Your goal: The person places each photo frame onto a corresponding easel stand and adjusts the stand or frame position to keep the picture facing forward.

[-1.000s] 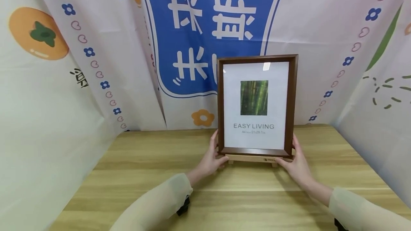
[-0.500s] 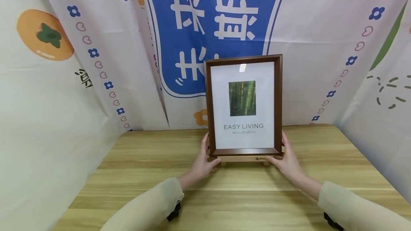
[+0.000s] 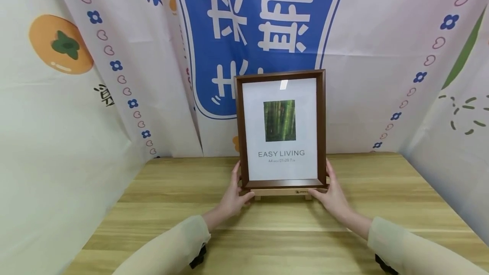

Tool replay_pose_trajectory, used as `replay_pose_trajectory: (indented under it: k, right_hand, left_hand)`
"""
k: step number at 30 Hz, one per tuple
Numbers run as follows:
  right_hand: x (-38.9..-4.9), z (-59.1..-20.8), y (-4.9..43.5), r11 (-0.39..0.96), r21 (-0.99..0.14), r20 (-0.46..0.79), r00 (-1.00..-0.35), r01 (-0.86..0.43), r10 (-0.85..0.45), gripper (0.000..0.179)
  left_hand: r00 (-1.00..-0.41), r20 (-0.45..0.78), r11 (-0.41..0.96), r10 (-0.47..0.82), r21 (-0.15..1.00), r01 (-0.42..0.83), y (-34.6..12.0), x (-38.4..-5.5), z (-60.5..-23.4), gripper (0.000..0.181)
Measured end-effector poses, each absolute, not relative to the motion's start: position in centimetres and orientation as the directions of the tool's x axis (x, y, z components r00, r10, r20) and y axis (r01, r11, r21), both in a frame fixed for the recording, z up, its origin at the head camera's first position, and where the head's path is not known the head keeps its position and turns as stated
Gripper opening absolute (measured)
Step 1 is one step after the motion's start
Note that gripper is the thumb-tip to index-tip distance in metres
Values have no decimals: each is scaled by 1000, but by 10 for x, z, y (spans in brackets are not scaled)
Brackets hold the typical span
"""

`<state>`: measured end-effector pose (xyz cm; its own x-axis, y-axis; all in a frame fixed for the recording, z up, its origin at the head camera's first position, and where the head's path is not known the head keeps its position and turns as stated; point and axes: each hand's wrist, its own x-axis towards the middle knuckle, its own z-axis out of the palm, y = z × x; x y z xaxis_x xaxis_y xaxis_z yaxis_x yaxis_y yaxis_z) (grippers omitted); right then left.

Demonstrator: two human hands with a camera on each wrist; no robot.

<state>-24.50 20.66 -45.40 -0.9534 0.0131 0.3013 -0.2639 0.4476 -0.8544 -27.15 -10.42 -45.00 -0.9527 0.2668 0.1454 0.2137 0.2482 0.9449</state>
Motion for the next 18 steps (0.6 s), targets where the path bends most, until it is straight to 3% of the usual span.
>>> replay_pose_trajectory:
  k: [9, 18]
  right_hand:
    - [-245, -453, 209, 434, -861, 299, -954, -266, 10, 113]
    - [-238, -446, 222, 403, -883, 260, -966, -240, -5, 114]
  left_hand:
    - [-953, 142, 287, 267, 933, 219, -105, -273, -449, 108]
    - [-926, 234, 404, 296, 848, 344, -119, -276, -441, 113]
